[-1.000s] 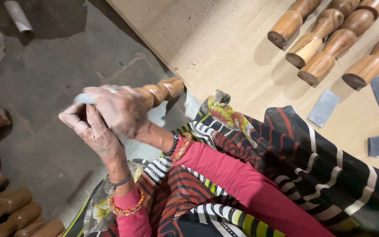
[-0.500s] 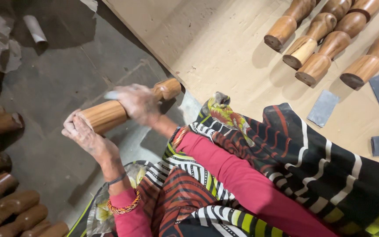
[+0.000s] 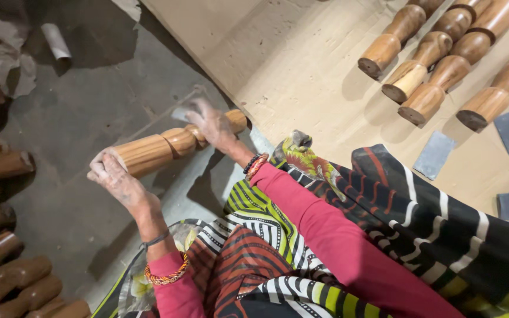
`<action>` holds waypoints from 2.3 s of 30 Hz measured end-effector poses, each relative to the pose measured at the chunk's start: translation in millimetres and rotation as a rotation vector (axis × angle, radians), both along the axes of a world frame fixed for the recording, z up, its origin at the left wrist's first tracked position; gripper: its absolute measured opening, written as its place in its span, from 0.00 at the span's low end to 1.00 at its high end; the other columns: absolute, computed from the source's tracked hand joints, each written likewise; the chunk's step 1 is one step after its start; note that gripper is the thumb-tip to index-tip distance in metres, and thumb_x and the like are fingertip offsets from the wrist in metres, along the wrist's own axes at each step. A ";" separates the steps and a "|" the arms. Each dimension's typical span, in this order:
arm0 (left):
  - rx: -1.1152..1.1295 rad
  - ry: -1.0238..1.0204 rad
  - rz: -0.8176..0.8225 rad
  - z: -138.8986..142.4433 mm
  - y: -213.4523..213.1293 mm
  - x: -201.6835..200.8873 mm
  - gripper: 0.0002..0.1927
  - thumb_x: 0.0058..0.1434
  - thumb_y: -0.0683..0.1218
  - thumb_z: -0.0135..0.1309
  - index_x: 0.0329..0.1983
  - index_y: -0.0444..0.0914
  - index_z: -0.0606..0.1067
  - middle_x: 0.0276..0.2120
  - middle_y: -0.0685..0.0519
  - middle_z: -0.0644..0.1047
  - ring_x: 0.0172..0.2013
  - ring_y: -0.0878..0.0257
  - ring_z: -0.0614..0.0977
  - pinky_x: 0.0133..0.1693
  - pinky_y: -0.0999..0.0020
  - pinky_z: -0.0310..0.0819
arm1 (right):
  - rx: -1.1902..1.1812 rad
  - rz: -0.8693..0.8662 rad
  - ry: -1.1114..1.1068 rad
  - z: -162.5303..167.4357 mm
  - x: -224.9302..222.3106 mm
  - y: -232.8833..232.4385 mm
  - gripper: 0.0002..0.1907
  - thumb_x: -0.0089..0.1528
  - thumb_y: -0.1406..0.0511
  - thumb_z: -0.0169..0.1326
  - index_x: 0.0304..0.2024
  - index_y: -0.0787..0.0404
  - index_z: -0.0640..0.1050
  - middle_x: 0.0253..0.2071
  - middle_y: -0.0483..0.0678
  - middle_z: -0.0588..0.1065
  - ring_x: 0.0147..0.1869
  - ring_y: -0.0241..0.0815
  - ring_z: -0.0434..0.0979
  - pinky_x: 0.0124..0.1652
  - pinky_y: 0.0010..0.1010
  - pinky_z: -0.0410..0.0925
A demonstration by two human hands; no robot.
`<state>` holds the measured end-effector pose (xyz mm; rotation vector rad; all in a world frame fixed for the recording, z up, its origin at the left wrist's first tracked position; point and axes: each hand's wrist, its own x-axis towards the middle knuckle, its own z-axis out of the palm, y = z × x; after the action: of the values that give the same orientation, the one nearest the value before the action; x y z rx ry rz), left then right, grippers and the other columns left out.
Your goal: The person sits on the floor and sands turned wooden pieces, including pepper-mill-shaped blanks, using small sheets of sandpaper, rubbing the paper over the wood surfaces by hand. They set finished pieces aside on the cardboard and pick up new pieces to sand one at a time.
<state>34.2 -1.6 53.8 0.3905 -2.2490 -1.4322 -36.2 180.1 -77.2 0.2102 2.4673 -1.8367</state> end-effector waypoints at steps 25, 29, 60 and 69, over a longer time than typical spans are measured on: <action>-0.023 0.164 -0.475 11.2 -3.0 -13.4 0.12 0.72 0.44 0.43 0.45 0.33 0.76 0.40 0.51 0.73 0.45 0.62 0.74 0.53 0.68 0.68 | 0.238 0.522 0.624 22.6 -23.2 -19.5 0.09 0.64 0.64 0.51 0.45 0.53 0.81 0.45 0.50 0.78 0.47 0.53 0.80 0.44 0.42 0.72; -0.061 0.253 -0.697 16.6 -2.8 -15.3 0.11 0.69 0.45 0.48 0.45 0.35 0.77 0.43 0.49 0.76 0.48 0.60 0.77 0.54 0.66 0.69 | 0.140 0.705 0.654 5.1 -48.4 -12.0 0.11 0.62 0.64 0.52 0.46 0.55 0.81 0.44 0.50 0.80 0.47 0.51 0.82 0.45 0.39 0.74; -0.154 0.282 -0.551 57.1 58.7 6.2 0.08 0.54 0.41 0.59 0.38 0.37 0.77 0.39 0.49 0.79 0.40 0.60 0.81 0.45 0.68 0.74 | -0.252 0.777 -0.165 77.3 40.2 45.2 0.39 0.33 0.72 0.71 0.50 0.63 0.78 0.40 0.49 0.82 0.44 0.38 0.80 0.43 0.33 0.75; 0.201 0.389 -0.239 92.1 81.9 -7.3 0.06 0.67 0.39 0.56 0.45 0.33 0.75 0.43 0.53 0.76 0.45 0.65 0.77 0.52 0.69 0.73 | 0.047 0.352 0.407 161.5 39.9 36.9 0.41 0.36 0.63 0.77 0.51 0.58 0.75 0.46 0.52 0.80 0.52 0.53 0.81 0.49 0.41 0.73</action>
<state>27.0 80.3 145.9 -0.0986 -1.8922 -1.6932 3.7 217.0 84.4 -0.6167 2.5718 -1.8072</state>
